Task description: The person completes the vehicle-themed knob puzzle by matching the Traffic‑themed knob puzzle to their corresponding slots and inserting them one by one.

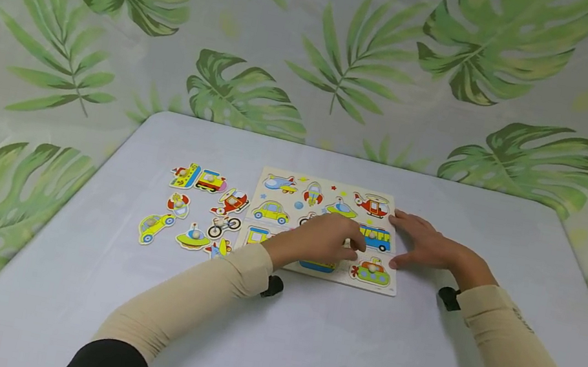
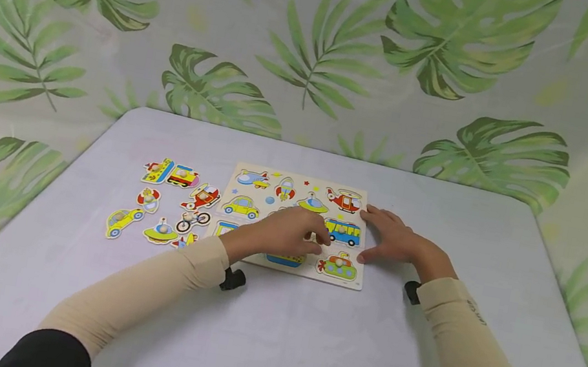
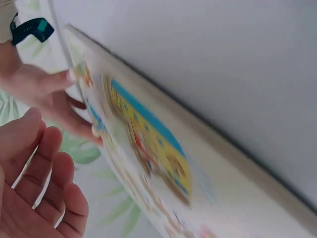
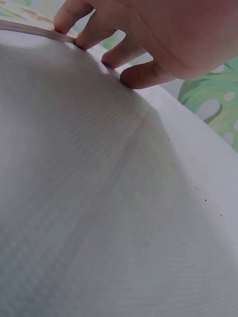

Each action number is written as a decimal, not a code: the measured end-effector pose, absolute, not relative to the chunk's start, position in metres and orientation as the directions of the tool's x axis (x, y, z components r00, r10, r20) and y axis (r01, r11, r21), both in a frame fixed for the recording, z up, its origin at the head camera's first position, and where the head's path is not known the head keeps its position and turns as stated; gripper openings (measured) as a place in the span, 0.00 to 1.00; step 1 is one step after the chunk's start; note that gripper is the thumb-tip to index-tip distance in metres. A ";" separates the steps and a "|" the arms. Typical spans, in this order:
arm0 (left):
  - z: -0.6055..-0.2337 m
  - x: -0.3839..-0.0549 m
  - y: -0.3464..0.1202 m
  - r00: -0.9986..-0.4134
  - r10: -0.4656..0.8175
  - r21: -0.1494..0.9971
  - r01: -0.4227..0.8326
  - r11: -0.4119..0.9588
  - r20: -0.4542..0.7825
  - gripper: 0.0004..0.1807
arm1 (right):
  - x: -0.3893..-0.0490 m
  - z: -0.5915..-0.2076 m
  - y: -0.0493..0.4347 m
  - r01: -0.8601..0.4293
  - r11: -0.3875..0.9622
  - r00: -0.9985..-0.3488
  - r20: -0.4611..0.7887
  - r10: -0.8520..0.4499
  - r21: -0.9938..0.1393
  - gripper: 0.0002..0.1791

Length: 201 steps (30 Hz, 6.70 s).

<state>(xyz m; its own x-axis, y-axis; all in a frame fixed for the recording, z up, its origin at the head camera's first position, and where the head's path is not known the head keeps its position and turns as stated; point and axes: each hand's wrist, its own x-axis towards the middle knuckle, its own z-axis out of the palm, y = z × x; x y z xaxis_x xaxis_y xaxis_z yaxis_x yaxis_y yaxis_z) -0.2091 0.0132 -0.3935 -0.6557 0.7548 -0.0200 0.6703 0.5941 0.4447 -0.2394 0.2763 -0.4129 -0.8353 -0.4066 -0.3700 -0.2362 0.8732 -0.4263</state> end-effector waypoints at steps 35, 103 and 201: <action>-0.406 -0.210 -0.209 -0.871 0.481 0.329 0.429 0.841 -0.094 0.07 | -0.239 -0.412 0.277 -0.245 0.864 -0.835 -0.358 -0.419 -0.440 0.59; -0.392 -0.266 -0.050 -0.740 0.673 0.365 0.626 0.689 -0.001 0.07 | -0.240 -0.412 0.278 -0.235 0.877 -0.848 -0.352 -0.396 -0.420 0.60; -0.391 -0.245 -0.199 -0.886 0.451 0.415 0.373 0.830 -0.105 0.09 | -0.236 -0.410 0.275 -0.225 0.878 -0.852 -0.351 -0.388 -0.423 0.60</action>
